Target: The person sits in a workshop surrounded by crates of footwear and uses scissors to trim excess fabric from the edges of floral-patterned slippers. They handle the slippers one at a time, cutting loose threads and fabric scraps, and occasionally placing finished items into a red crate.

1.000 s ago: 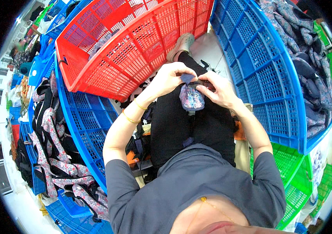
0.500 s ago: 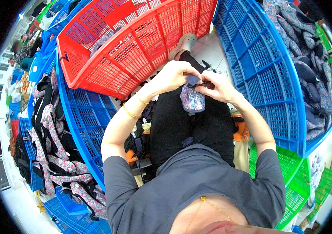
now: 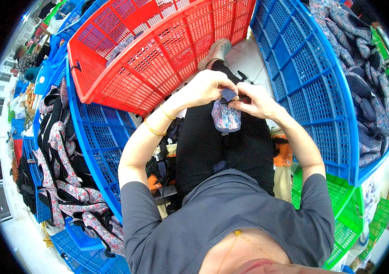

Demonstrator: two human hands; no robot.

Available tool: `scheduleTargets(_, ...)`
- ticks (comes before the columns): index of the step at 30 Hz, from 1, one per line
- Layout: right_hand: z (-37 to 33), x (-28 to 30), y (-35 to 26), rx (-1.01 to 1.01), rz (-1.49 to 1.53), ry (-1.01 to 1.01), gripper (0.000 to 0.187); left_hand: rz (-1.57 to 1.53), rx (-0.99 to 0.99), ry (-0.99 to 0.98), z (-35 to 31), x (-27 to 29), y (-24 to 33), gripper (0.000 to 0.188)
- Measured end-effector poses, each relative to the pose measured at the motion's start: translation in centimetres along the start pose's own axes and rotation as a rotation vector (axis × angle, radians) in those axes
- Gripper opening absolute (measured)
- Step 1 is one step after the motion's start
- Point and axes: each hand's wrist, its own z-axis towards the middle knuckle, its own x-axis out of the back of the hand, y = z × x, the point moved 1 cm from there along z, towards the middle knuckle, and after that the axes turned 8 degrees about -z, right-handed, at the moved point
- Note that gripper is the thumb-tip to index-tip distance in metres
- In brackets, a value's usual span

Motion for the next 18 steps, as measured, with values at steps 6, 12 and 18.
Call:
scheduleTargets(6, -0.2, -0.2, 0.9, 0.084, -0.101, 0.089, 0.026, -0.076, 0.024, 0.068, -0.1, 0.5, 0.4, 0.018)
scheduleTargets(12, -4.0, 0.4, 3.5, -0.289, 0.262, 0.195, 0.033, 0.745, 0.096, 0.408, -3.5, 5.0, -4.2, 0.027)
scheduleTargets(18, -6.7, -5.1, 3.6, -0.416, 0.674, 0.268, 0.031, -0.274, 0.339, -0.049, -2.7, -2.4, -1.4, 0.029)
